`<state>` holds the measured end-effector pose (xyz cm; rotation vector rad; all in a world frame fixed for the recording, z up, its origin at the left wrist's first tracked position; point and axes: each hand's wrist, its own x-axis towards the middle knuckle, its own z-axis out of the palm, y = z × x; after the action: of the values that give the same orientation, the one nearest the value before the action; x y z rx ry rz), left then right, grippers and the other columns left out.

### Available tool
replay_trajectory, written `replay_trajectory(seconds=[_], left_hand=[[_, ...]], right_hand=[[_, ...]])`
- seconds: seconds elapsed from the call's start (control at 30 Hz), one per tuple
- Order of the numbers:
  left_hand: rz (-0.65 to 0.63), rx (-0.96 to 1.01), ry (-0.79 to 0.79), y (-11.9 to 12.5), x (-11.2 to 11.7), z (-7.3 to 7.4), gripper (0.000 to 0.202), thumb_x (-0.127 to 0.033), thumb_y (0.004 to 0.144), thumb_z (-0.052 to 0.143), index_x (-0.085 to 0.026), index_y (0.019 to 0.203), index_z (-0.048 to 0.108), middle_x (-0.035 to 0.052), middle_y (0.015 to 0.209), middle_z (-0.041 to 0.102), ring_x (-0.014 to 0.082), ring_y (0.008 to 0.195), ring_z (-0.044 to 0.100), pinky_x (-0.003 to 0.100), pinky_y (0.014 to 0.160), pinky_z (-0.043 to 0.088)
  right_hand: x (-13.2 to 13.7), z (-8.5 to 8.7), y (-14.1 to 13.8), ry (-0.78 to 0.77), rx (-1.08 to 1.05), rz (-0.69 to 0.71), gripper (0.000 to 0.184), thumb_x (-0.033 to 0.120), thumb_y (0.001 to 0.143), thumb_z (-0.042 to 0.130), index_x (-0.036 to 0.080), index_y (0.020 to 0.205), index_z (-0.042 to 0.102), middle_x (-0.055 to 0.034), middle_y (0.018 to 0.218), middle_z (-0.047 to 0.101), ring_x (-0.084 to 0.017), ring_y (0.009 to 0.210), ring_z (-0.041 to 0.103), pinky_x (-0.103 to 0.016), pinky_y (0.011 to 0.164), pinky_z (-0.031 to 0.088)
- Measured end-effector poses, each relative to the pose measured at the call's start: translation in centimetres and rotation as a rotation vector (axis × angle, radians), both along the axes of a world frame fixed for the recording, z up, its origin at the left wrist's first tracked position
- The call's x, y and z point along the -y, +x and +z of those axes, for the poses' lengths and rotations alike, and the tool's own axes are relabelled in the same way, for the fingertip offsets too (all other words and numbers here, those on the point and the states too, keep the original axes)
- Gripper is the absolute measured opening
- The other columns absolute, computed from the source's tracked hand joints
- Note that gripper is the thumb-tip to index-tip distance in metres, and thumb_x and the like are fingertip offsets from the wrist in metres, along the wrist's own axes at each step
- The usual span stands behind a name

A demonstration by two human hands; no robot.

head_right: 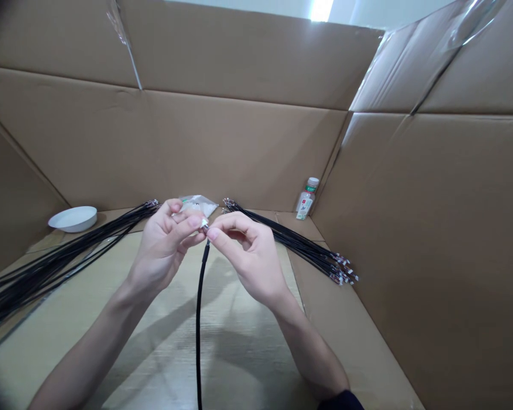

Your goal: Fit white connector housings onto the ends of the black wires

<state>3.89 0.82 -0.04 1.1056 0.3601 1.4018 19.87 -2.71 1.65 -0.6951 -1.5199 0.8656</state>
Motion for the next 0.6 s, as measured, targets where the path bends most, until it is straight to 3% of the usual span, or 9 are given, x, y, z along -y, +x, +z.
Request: replay_trajectory(seconds=[0.27, 0.43, 0.5, 0.6], left_hand=[[0.051, -0.100, 0.074, 0.1, 0.5, 0.1, 0.047, -0.017, 0.085, 0.084, -0.023, 0.095, 0.038, -0.0060, 0.080, 0.077, 0.0049, 0.069, 0.070, 0.013, 0.070, 0.061], [0.161, -0.180, 0.113, 0.2, 0.3, 0.5, 0.047, -0.023, 0.085, 0.085, -0.024, 0.094, 0.039, -0.0046, 0.081, 0.077, 0.0087, 0.072, 0.071, 0.019, 0.071, 0.062], [0.251, -0.257, 0.174, -0.4, 0.6, 1.0, 0.043, -0.027, 0.087, 0.083, -0.025, 0.102, 0.043, -0.0020, 0.089, 0.078, 0.0126, 0.083, 0.074, 0.024, 0.079, 0.063], [0.472, -0.442, 0.309, -2.2, 3.2, 1.4, 0.043, -0.029, 0.089, 0.081, -0.027, 0.122, 0.054, 0.0039, 0.125, 0.072, 0.0194, 0.121, 0.067, 0.031, 0.101, 0.058]], right_hand=[[0.2, -0.7, -0.2, 0.087, 0.078, -0.134, 0.015, 0.023, 0.097, 0.069, 0.018, 0.083, 0.068, -0.0013, 0.088, 0.067, -0.015, 0.086, 0.061, -0.032, 0.080, 0.047], [0.0, -1.4, -1.0, 0.145, 0.035, -0.204, 0.016, 0.024, 0.098, 0.068, 0.019, 0.084, 0.065, -0.0009, 0.089, 0.064, -0.015, 0.086, 0.059, -0.031, 0.081, 0.046], [-0.3, -1.4, -1.1, 0.102, 0.000, -0.156, 0.017, 0.027, 0.099, 0.067, 0.019, 0.084, 0.064, -0.0001, 0.087, 0.062, -0.014, 0.084, 0.058, -0.029, 0.080, 0.047], [-1.2, -1.4, -0.8, -0.044, -0.097, -0.049, 0.018, 0.034, 0.100, 0.066, 0.020, 0.090, 0.062, -0.0007, 0.093, 0.066, -0.013, 0.087, 0.061, -0.028, 0.084, 0.051]])
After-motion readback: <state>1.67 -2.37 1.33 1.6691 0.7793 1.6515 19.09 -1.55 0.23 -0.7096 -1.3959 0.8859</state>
